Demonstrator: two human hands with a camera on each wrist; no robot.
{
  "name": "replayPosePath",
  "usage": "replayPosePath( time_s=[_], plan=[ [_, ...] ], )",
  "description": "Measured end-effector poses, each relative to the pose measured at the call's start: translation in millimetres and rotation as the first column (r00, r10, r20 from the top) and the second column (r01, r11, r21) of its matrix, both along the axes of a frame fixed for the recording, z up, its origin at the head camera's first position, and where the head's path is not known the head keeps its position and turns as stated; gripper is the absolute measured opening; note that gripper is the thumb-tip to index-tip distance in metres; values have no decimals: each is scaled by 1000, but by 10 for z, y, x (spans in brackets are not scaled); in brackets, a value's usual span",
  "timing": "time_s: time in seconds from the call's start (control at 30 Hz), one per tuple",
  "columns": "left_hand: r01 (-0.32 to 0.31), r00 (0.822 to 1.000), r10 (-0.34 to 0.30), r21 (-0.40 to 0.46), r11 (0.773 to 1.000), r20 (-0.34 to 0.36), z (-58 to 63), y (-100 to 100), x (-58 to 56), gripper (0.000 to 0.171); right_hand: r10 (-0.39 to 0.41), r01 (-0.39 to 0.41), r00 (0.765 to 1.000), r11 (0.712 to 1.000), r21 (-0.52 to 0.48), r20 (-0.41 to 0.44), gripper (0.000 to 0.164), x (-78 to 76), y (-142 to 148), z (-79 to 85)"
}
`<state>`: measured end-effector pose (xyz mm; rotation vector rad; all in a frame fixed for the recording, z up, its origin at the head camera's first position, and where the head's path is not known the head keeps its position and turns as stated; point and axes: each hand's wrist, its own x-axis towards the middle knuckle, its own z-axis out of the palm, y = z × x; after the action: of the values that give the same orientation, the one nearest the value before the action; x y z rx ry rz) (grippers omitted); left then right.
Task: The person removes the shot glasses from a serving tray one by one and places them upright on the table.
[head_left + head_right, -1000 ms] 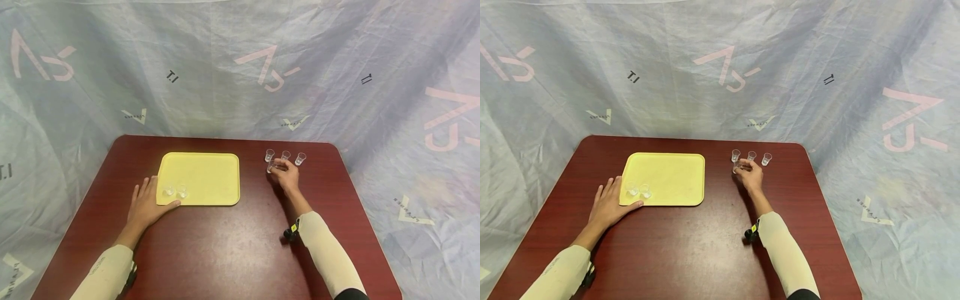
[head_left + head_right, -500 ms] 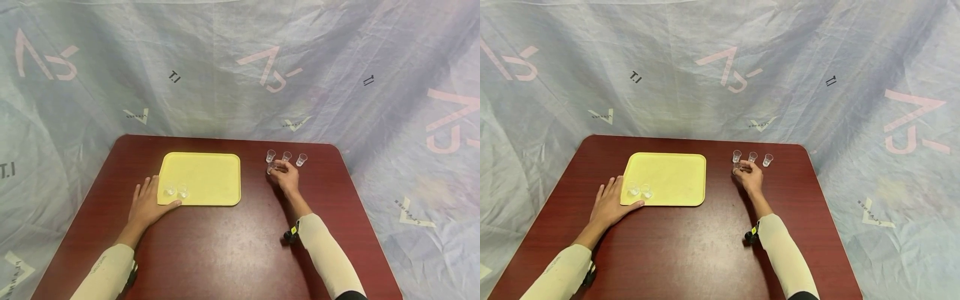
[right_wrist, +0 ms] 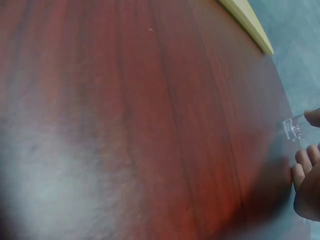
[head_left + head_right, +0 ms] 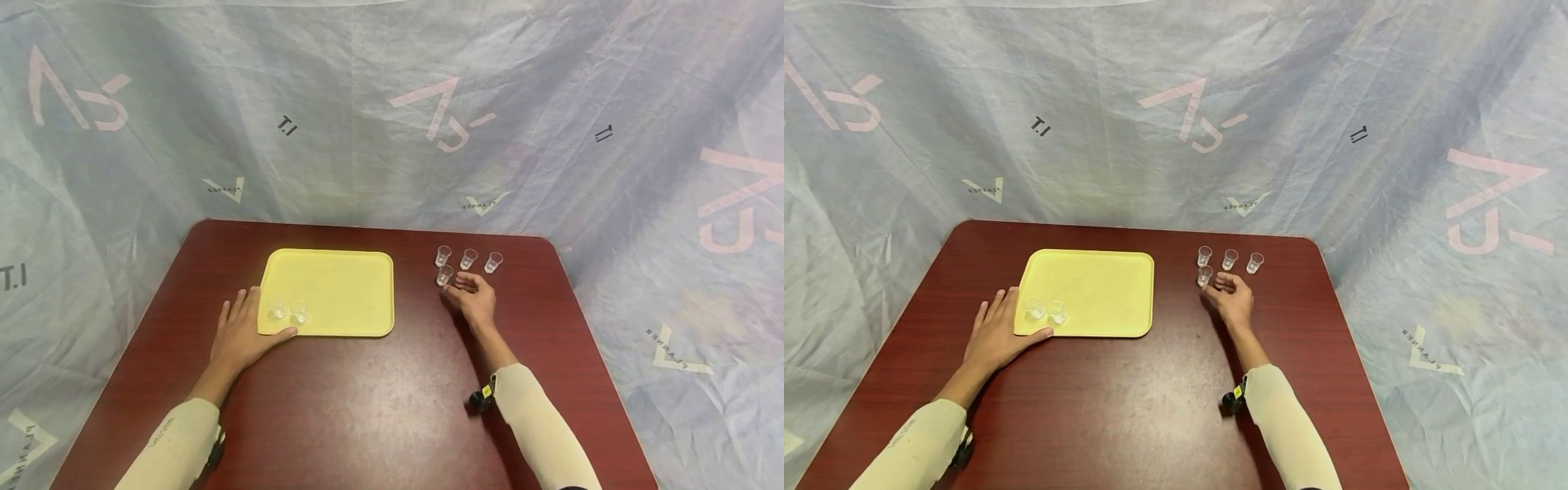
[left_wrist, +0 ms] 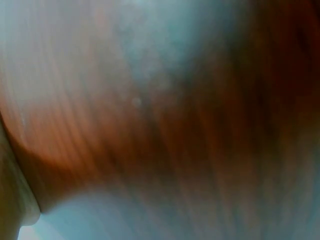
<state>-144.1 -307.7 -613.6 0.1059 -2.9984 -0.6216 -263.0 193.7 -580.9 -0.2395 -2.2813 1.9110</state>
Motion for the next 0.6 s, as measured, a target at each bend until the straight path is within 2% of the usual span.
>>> replayPosePath(
  time_s=[0.13,0.37,0.6],
  plan=[
    [0,1000,0,1,1000,0,-3,-4,0,140,-5,5,1000,1000,16,13,48,110,18,16],
    [-1,1000,1,-3,1000,5,8,9,-6,141,11,-10,1000,1000,-12,29,48,299,-24,18],
    [-4,1000,4,-3,1000,6,8,7,9,142,59,-59,998,998,-29,24,44,423,-169,35]
  ],
)
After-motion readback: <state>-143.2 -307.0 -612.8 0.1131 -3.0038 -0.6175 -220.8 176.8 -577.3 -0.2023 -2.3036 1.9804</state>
